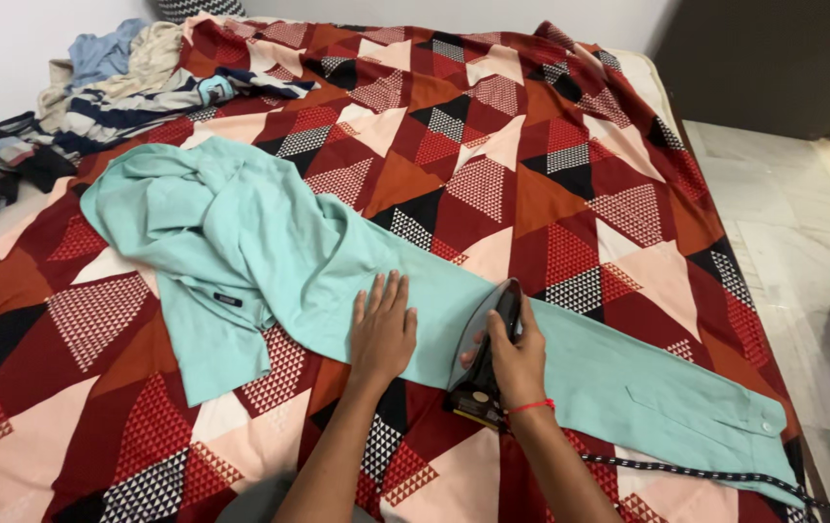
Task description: The person irons a light blue shirt laid out on a patterned bedspread. They use a black electric iron to smooth the fabric, moving it back and forth along the sleeves and body of the shirt. The person frequently adjusts the shirt's position with their hands to ensure even coverage and wrinkle removal.
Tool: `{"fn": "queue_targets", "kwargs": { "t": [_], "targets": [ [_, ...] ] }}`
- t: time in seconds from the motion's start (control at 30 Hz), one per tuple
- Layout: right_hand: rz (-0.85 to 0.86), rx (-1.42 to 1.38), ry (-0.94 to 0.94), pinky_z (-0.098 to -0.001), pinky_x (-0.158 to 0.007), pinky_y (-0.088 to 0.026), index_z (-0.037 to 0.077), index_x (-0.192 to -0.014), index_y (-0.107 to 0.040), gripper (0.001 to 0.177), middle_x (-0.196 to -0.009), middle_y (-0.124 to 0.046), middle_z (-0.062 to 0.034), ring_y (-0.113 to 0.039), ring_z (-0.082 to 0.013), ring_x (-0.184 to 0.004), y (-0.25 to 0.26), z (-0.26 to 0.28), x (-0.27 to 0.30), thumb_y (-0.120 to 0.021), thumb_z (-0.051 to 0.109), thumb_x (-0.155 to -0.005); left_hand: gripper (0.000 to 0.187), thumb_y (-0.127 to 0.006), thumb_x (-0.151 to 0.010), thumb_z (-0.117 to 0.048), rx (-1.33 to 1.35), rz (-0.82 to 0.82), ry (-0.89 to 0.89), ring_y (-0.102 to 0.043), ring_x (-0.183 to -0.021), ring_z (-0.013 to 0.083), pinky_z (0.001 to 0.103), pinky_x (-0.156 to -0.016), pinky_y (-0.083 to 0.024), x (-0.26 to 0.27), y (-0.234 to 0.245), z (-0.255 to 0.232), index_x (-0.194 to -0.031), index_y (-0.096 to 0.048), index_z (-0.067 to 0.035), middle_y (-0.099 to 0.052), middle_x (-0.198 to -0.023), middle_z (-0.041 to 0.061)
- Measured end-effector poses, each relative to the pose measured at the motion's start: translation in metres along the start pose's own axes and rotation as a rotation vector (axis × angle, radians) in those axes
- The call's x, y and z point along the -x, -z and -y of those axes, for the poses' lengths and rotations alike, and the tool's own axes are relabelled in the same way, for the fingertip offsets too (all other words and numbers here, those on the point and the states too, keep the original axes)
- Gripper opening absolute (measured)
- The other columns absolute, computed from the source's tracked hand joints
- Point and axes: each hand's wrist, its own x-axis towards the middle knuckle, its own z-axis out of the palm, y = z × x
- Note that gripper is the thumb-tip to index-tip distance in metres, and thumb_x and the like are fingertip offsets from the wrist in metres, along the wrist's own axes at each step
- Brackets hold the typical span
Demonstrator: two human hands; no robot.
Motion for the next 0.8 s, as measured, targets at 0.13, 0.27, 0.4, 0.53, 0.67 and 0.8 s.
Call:
{"fn": "queue_targets", "kwargs": {
  "t": [0.13,0.27,0.4,0.53,0.67,0.8],
  "targets": [
    [0.014,-0.079,-0.001,-0.0376,-0.044,-0.057,0.008,-0.145,-0.048,0.049,-0.072,-0.060,-0.0107,-0.064,-0.0234,-0.048,0.008,-0.006,0.003,-0.060,0.017,-0.098,0.057,-0.042,-0.104,-0.034,0.027,-0.033,-0.013,-0.023,-0.154,0.0253,0.049,-0.124,-0.013,0.001,0.000,0.002,-0.155,-0.039,-0.009,-0.033,-0.165,0.008],
    [-0.016,-0.078,-0.014,-0.0378,-0.046,-0.058,0.004,-0.145,-0.045,0.051,-0.074,-0.061,-0.0105,-0.064,-0.0231,-0.051,0.020,-0.014,0.018,-0.061,0.017,-0.099,0.057,-0.045,-0.103,-0.033,0.029,-0.073,-0.034,-0.025,-0.153,0.0264,0.050,-0.123,-0.015,0.001,-0.002,0.003,-0.154,-0.041,-0.008,-0.035,-0.164,0.008],
    [-0.045,-0.035,0.027,-0.0377,-0.047,-0.057,0.002,-0.150,-0.039,0.057,-0.074,-0.061,-0.0109,-0.065,-0.0237,-0.051,0.033,-0.009,0.033,-0.060,0.016,-0.098,0.056,-0.046,-0.104,-0.033,0.053,-0.117,-0.047,-0.027,-0.154,0.0269,0.051,-0.124,-0.016,0.001,-0.007,0.005,-0.155,-0.043,-0.008,-0.037,-0.164,0.009],
    [-0.079,0.010,0.027,-0.0364,-0.049,-0.057,0.000,-0.151,-0.037,0.058,-0.077,-0.062,-0.0107,-0.066,-0.0231,-0.054,0.035,0.003,0.042,-0.059,0.016,-0.100,0.057,-0.046,-0.104,-0.033,0.046,-0.109,-0.039,-0.027,-0.154,0.0269,0.050,-0.124,-0.017,0.003,-0.006,0.004,-0.154,-0.042,-0.008,-0.037,-0.164,0.009],
    [-0.088,0.009,0.020,-0.0363,-0.049,-0.056,-0.002,-0.149,-0.039,0.055,-0.079,-0.061,-0.0108,-0.066,-0.0234,-0.055,0.028,0.006,0.044,-0.058,0.016,-0.101,0.057,-0.045,-0.104,-0.033,0.042,-0.101,-0.025,-0.027,-0.154,0.0263,0.050,-0.125,-0.016,0.003,-0.003,0.001,-0.155,-0.042,-0.008,-0.037,-0.164,0.009],
    [-0.084,-0.001,0.033,-0.0371,-0.050,-0.057,-0.007,-0.140,-0.045,0.045,-0.081,-0.060,-0.0105,-0.066,-0.0234,-0.056,0.025,0.004,0.041,-0.058,0.016,-0.103,0.058,-0.044,-0.104,-0.034,0.003,-0.104,-0.032,-0.026,-0.154,0.0257,0.049,-0.125,-0.016,0.003,-0.006,0.002,-0.156,-0.040,-0.008,-0.037,-0.164,0.008]
  ]
}}
